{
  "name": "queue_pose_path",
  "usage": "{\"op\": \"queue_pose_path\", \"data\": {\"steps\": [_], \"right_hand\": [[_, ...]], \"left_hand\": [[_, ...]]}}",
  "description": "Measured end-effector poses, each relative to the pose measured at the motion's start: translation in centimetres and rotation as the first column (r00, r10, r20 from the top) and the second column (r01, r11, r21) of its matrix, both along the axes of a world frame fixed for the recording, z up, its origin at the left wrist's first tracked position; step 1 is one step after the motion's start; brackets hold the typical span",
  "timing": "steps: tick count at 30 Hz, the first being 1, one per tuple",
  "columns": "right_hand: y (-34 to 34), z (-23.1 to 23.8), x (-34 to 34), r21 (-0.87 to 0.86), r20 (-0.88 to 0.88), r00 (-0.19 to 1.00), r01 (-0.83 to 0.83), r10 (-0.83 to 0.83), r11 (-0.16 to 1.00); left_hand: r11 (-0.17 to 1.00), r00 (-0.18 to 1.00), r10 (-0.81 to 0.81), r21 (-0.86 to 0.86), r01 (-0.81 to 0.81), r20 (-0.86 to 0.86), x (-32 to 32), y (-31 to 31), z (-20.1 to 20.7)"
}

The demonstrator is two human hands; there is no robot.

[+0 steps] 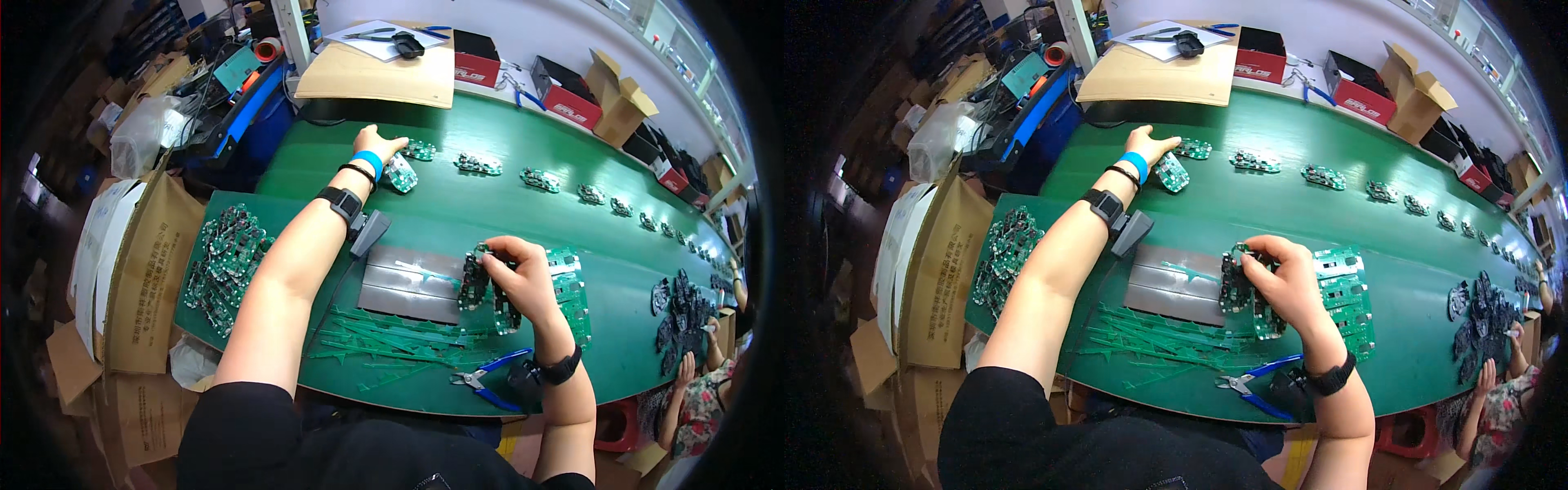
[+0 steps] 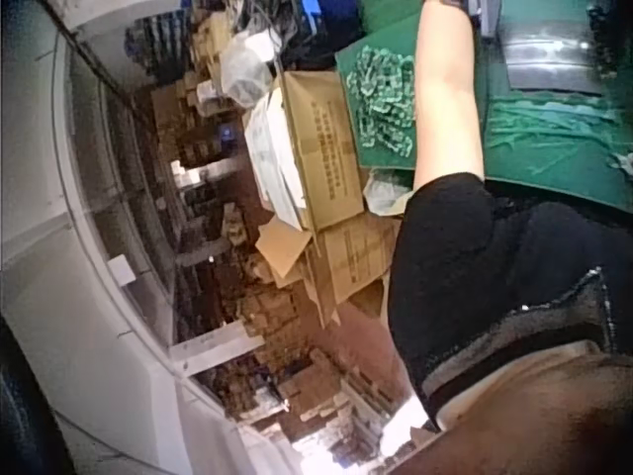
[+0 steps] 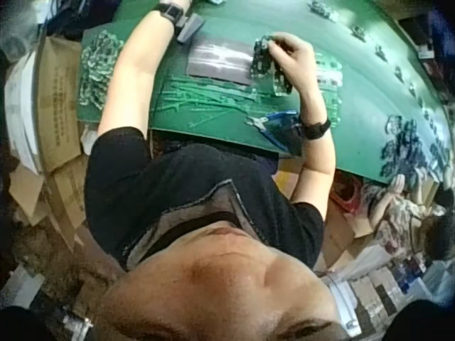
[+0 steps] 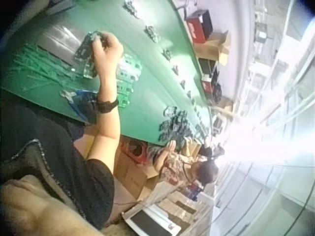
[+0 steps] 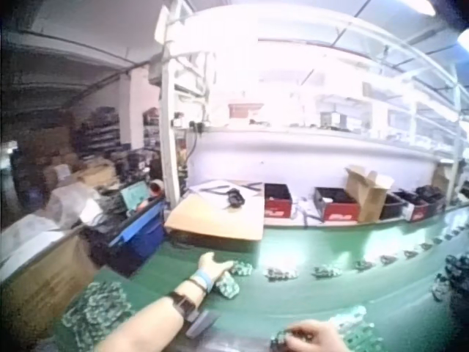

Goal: The person uses pliers to cut and separate individual green circuit boards from larger panel sheets. They place the separated boards into a pile on the table and discard the leftover frame pieces into a box.

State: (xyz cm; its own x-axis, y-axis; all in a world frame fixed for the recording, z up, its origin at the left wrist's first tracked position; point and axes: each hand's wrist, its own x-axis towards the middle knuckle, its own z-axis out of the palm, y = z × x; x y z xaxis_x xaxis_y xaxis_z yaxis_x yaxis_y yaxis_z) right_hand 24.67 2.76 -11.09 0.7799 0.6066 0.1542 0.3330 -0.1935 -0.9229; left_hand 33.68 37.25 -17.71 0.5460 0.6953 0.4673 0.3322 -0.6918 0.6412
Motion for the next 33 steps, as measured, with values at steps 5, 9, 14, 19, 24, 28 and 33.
{"op": "queue_pose_path", "data": {"steps": [5, 9, 14, 19, 24, 28, 33], "right_hand": [[-1.0, -1.2, -0.2, 0.043, -0.069, 0.998, 0.012, -0.009, 0.999], [-1.0, -1.9, 0.5, 0.052, -0.135, 0.990, -0.020, 0.026, 0.998], [-0.8, -1.5, 0.1, 0.129, -0.216, 0.976, 0.004, 0.024, 0.992], [-1.1, -2.3, 0.2, 0.202, -0.284, 0.959, 0.074, -0.014, 0.977], [-0.5, -2.0, -0.6, 0.328, -0.344, 0.939, 0.103, 0.017, 0.939], [1.0, -1.6, -1.8, 0.329, -0.239, 0.969, 0.147, -0.068, 0.933], [-1.6, -2.2, -0.8, 0.170, -0.120, 0.988, 0.122, -0.102, 0.978]], "left_hand": [[0.913, 0.987, -0.032, -0.397, 0.092, 0.156, -1.6, 4.7, 2.5], [0.882, 0.973, 0.153, -0.467, -0.057, 0.171, -2.1, 10.0, 2.1], [0.981, 0.944, 0.193, 0.018, -0.195, -0.269, -1.9, 11.3, 0.9], [0.910, 0.861, -0.414, -0.164, 0.381, -0.295, -3.6, 3.1, 7.1], [0.153, 0.123, -0.988, -0.652, 0.742, -0.092, -10.3, -11.7, 9.1], [0.066, 0.003, -0.993, -0.537, 0.841, -0.117, -11.4, -12.9, 9.1], [0.328, 0.520, -0.842, -0.631, 0.704, 0.143, -9.5, -4.9, 11.2]]}}
